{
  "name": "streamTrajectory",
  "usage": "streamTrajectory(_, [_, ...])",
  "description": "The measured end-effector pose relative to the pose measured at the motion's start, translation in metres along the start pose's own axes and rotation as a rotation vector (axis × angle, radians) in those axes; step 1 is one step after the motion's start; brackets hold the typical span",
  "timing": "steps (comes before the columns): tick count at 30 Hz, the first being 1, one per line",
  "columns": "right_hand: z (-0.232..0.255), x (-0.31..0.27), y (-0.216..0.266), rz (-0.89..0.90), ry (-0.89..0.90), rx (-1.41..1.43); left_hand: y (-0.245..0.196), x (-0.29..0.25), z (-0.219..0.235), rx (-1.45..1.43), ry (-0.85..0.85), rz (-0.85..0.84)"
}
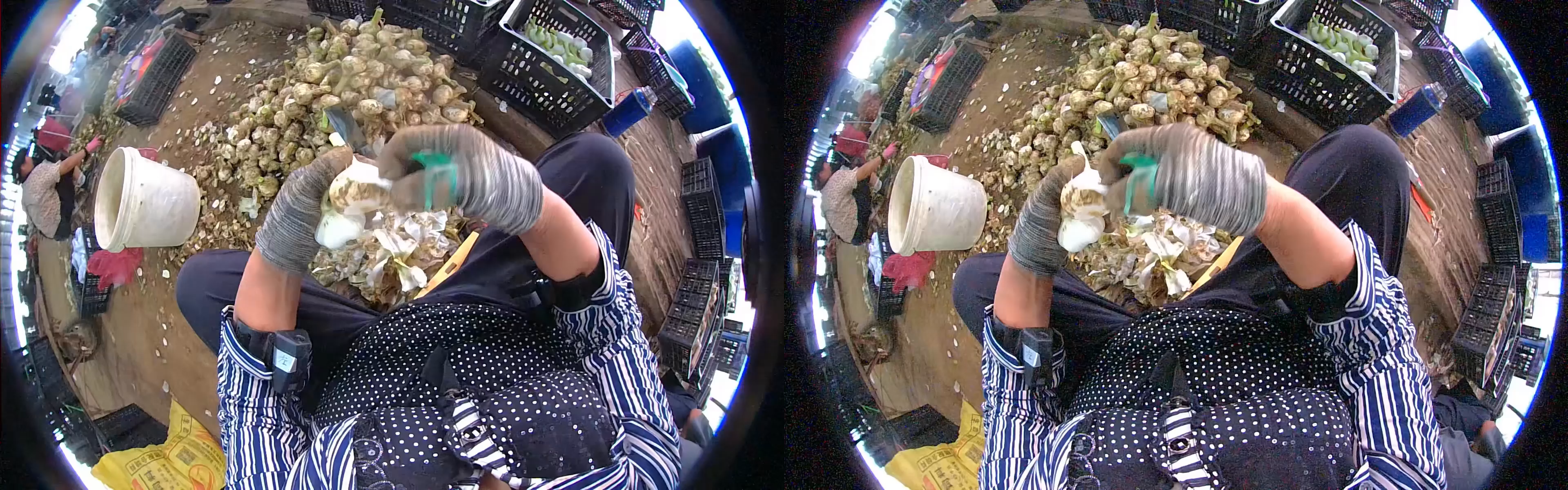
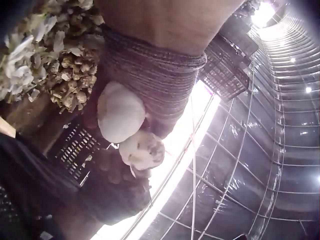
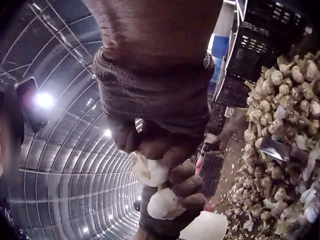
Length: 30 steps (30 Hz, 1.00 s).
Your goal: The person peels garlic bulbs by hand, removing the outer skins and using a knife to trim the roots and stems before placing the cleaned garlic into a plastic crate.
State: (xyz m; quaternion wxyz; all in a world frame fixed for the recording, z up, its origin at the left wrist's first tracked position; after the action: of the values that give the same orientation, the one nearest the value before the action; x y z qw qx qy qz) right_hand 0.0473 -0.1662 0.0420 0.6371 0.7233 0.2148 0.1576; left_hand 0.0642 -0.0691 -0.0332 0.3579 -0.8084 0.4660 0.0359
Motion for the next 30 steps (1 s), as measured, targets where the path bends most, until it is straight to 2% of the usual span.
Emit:
streamTrajectory(2, [-0.015, -0.002, 0.027, 0.253, 0.021, -0.461, -0.008, -0.003, 0.006, 0.176, -0.119, -0.083])
streamTrajectory(3, [-0.019, -0.003, 0.026, 0.254, 0.02, -0.451, -0.005, -0.006, 0.001, 0.179, -0.126, -0.077])
streamTrajectory(5, [-0.046, -0.011, 0.041, 0.537, 0.159, -0.469, -0.023, -0.017, 0.009, 0.272, -0.331, -0.306])
streamTrajectory(6, [-0.059, -0.013, 0.039, 0.511, 0.191, -0.631, -0.006, -0.001, 0.022, -0.01, -0.286, -0.103])
streamTrajectory(7, [-0.068, -0.01, 0.028, 0.329, 0.231, -0.706, -0.014, 0.002, 0.05, 0.004, -0.4, -0.179])
streamTrajectory(9, [-0.078, -0.008, 0.01, 0.25, 0.336, -0.852, -0.031, 0.002, 0.054, 0.083, -0.311, -0.249])
streamTrajectory(10, [-0.076, -0.006, 0.004, 0.252, 0.337, -0.855, -0.04, -0.002, 0.06, 0.082, -0.366, -0.295])
streamTrajectory(12, [-0.06, 0.001, -0.037, -0.03, 0.364, -1.01, -0.044, -0.011, 0.053, 0.027, -0.325, -0.322])
streamTrajectory(13, [-0.053, 0.003, -0.039, -0.023, 0.365, -1.016, -0.047, -0.012, 0.045, -0.028, -0.273, -0.35])
streamTrajectory(14, [-0.048, 0.007, -0.032, 0.059, 0.322, -0.987, -0.049, -0.013, 0.043, -0.136, -0.221, -0.385])
streamTrajectory(16, [-0.042, 0.012, -0.035, 0.177, 0.236, -0.906, -0.052, -0.019, 0.034, -0.17, -0.203, -0.428])
streamTrajectory(19, [-0.038, 0.012, -0.04, 0.233, 0.183, -0.919, -0.059, -0.025, 0.027, -0.216, -0.17, -0.469])
streamTrajectory(20, [-0.033, 0.012, -0.06, 0.026, 0.196, -0.752, -0.06, -0.027, 0.025, -0.214, -0.171, -0.477])
streamTrajectory(21, [-0.034, 0.013, -0.065, 0.019, 0.189, -0.762, -0.061, -0.027, 0.021, -0.218, -0.162, -0.481])
streamTrajectory(23, [-0.012, 0.019, -0.047, 0.169, -0.141, -0.493, -0.067, -0.035, 0.016, -0.116, -0.226, -0.586])
streamTrajectory(25, [-0.022, 0.018, -0.041, -0.032, -0.157, 0.033, -0.064, -0.037, -0.008, -0.035, -0.099, -0.606])
streamTrajectory(26, [-0.024, 0.038, -0.062, 0.091, -0.102, 0.209, -0.06, -0.035, -0.009, 0.039, -0.148, -0.648])
streamTrajectory(27, [-0.033, 0.043, -0.065, 0.055, -0.133, 0.424, -0.056, -0.034, -0.008, 0.116, -0.208, -0.694])
streamTrajectory(28, [-0.041, 0.041, -0.066, 0.022, -0.154, 0.645, -0.044, -0.02, -0.009, 0.162, -0.112, -0.595])
streamTrajectory(29, [-0.043, 0.033, -0.067, -0.109, -0.212, 0.699, -0.038, -0.014, 0.0, 0.156, -0.08, -0.594])
streamTrajectory(30, [-0.046, 0.037, -0.066, -0.117, -0.208, 0.823, -0.035, -0.013, 0.008, 0.207, -0.186, -0.598])
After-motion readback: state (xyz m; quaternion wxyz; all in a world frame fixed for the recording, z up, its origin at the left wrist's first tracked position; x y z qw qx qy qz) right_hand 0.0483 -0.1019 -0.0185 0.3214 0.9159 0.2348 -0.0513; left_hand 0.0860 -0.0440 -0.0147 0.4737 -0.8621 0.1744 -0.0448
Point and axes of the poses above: each hand's wrist, its own x-axis towards the middle knuckle, its own z-axis out of the back of the hand, y = z × x, the point moved 10 cm from there along x, towards the middle knuckle, and after that the axes turned 6 degrees about z, right-handed, at the moved point
